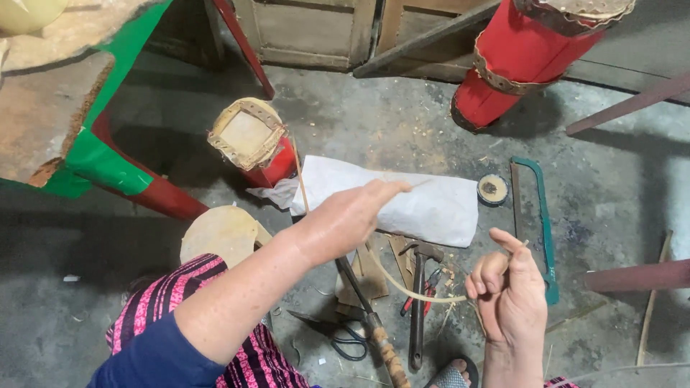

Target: A person uses a curved blade to scrape and thin a bamboo strip, likely for use in instrument repair or construction.

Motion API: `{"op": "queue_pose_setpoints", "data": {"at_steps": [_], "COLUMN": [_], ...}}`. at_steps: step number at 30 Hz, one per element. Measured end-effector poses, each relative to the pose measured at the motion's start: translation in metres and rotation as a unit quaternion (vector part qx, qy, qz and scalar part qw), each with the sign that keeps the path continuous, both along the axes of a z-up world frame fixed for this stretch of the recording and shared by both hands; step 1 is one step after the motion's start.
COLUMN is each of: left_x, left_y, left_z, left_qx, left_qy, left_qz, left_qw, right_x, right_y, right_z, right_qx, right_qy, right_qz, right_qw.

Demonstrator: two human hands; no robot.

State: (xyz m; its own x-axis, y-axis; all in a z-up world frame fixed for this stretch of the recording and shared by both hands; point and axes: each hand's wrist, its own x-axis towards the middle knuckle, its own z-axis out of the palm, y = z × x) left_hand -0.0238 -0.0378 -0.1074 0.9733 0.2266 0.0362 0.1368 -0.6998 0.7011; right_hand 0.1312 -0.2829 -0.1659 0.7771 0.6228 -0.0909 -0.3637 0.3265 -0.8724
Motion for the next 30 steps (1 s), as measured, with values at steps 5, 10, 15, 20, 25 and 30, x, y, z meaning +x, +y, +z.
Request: {"op": "queue_pose_setpoints", "data": {"at_steps": [5,10,15,20,25,30], "left_x": [0.003,0.004,-0.004,-0.003,0.005,0.007], "left_y": [-0.010,-0.002,0.036,0.032,-0.012,-0.056], "left_z": [0.002,0.048,0.062,0.034,0.015,-0.007], "left_qx": [0.022,-0.184,-0.287,-0.285,-0.126,-0.112], "left_qy": [0.093,0.163,-0.067,-0.081,-0.243,-0.114], "left_qz": [-0.031,0.169,0.336,0.456,0.077,-0.017], "left_qw": [0.995,0.954,0.895,0.839,0.959,0.987], "right_x": [-0.005,-0.005,0.002,-0.018,-0.051,-0.075], "right_y": [0.002,0.000,-0.014,-0.003,0.009,0.022], "right_z": [0.009,0.026,0.021,0.021,0.032,0.024], "right_qx": [-0.007,-0.020,0.056,-0.010,-0.131,-0.141], "right_qy": [-0.018,0.017,-0.020,-0.081,-0.282,-0.310], "right_qz": [0.053,-0.058,-0.099,-0.168,-0.101,-0.098], "right_qw": [0.998,0.998,0.993,0.982,0.945,0.935]}}
